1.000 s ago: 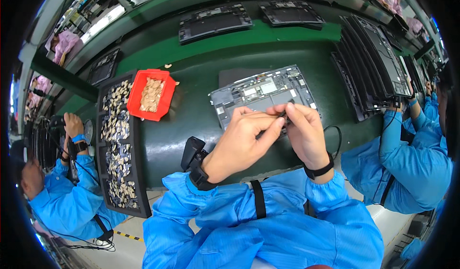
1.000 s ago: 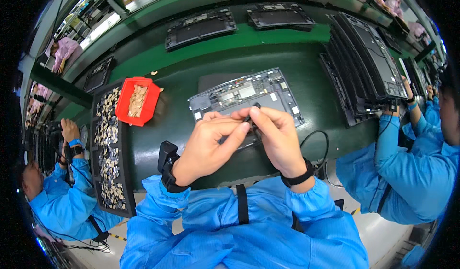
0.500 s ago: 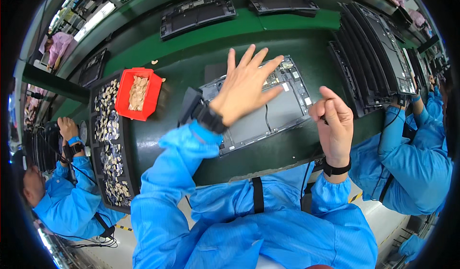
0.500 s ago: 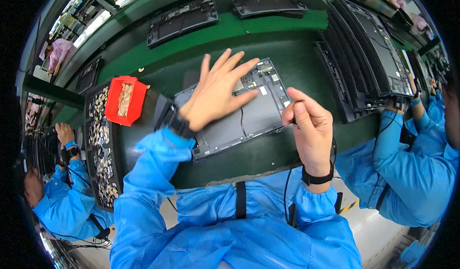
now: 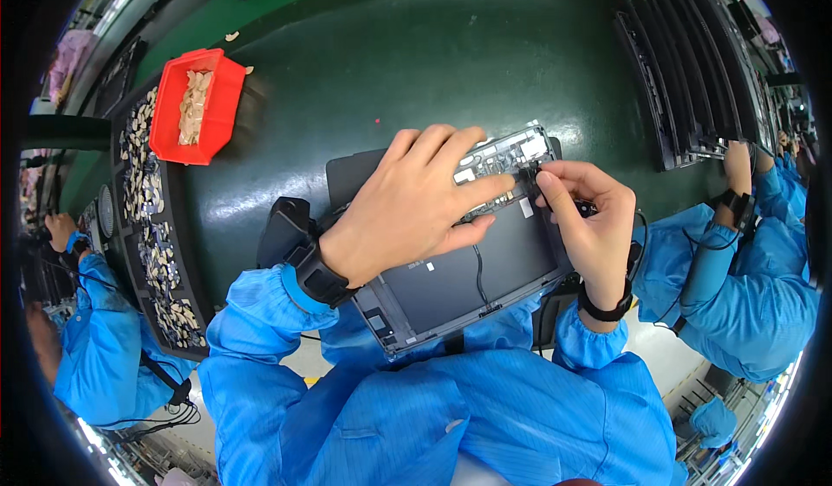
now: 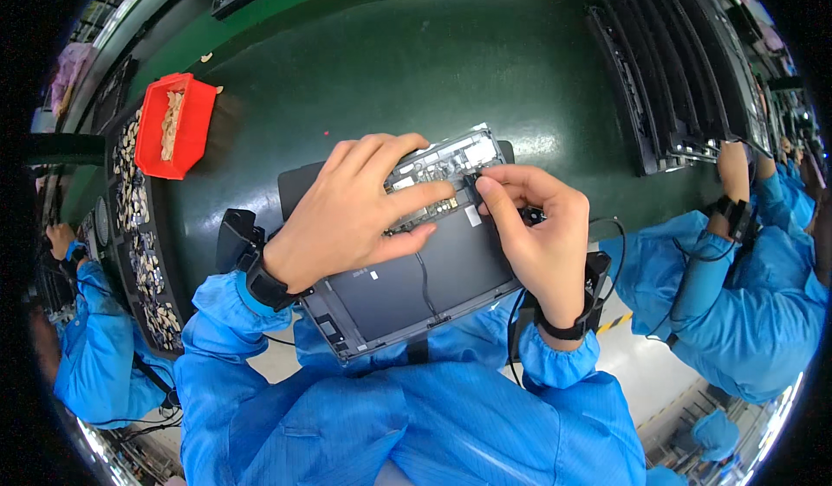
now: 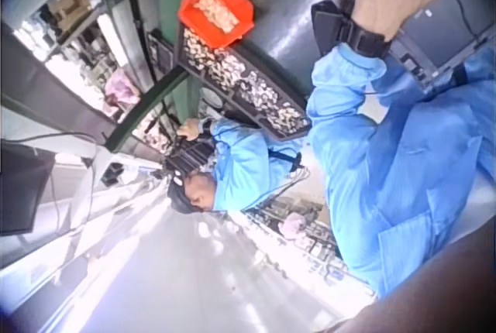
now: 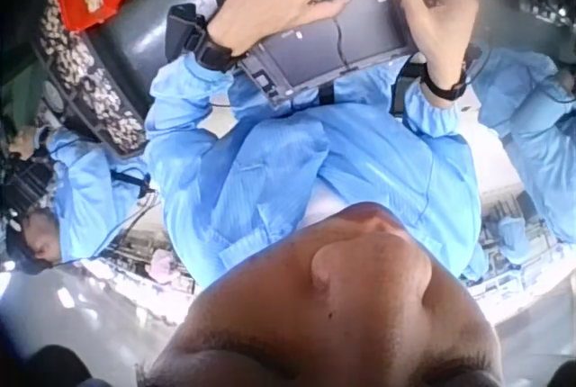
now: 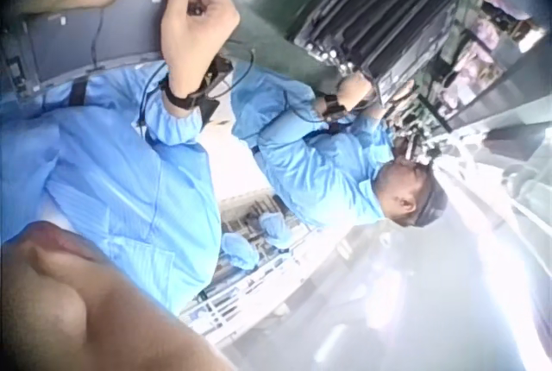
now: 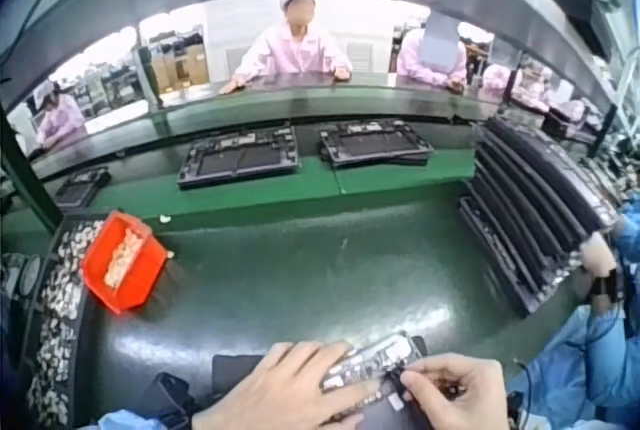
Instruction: The person assembles internal components into a laptop chassis by hand, taking internal cables and circuit boards from a component tray and placing them into the chassis.
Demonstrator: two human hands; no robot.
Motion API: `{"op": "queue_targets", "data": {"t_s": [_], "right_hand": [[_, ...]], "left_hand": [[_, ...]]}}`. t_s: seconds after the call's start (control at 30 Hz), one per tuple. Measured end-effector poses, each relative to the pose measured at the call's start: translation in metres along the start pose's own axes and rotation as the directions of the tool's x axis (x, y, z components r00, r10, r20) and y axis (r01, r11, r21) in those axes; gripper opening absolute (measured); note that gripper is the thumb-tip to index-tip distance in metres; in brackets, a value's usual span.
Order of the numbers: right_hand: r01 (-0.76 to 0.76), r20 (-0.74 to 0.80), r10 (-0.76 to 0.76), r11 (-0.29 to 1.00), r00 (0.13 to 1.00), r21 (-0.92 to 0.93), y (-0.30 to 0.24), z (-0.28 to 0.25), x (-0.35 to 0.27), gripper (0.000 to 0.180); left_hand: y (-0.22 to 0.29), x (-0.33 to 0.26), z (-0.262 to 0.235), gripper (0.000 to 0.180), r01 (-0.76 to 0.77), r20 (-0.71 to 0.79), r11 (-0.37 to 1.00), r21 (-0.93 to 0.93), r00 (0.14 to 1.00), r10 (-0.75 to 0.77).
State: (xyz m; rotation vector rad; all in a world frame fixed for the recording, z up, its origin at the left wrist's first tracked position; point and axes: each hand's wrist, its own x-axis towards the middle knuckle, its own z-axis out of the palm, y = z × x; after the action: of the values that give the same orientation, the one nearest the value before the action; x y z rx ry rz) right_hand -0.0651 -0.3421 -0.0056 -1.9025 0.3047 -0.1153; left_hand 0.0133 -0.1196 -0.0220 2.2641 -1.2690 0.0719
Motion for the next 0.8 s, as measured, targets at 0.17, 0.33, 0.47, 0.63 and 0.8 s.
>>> {"op": "queue_targets", "data": {"t_s": [0.17, 0.33, 0.47, 0.63, 0.8], "right_hand": [[-0.070, -0.006, 0.070, 0.998, 0.998, -0.003, 0.001, 0.016, -0.006, 0.017], [-0.058, -0.036, 0.055, 0.996, 0.998, -0.075, 0.002, 0.018, -0.007, 0.018], [-0.081, -0.026, 0.079, 0.992, 0.997, -0.100, -0.001, 0.018, -0.007, 0.018], [-0.125, -0.043, 0.123, 0.990, 0.992, -0.058, -0.005, 0.019, -0.006, 0.014], [-0.100, -0.044, 0.099, 0.995, 0.994, -0.025, -0.003, 0.022, -0.006, 0.014]], "left_hand": [[-0.004, -0.007, 0.002, 0.038, -0.025, -0.037, 0.999, 0.026, 0.999, 0.026], [-0.005, -0.008, 0.003, 0.040, -0.030, -0.025, 0.999, 0.021, 0.999, 0.031], [-0.005, -0.009, 0.003, 0.040, -0.023, -0.023, 1.000, 0.013, 0.999, 0.023], [-0.005, -0.009, 0.003, 0.040, -0.019, -0.024, 1.000, -0.001, 1.000, 0.019], [-0.005, -0.009, 0.003, 0.040, -0.016, -0.022, 1.000, -0.004, 1.000, 0.016]]}}
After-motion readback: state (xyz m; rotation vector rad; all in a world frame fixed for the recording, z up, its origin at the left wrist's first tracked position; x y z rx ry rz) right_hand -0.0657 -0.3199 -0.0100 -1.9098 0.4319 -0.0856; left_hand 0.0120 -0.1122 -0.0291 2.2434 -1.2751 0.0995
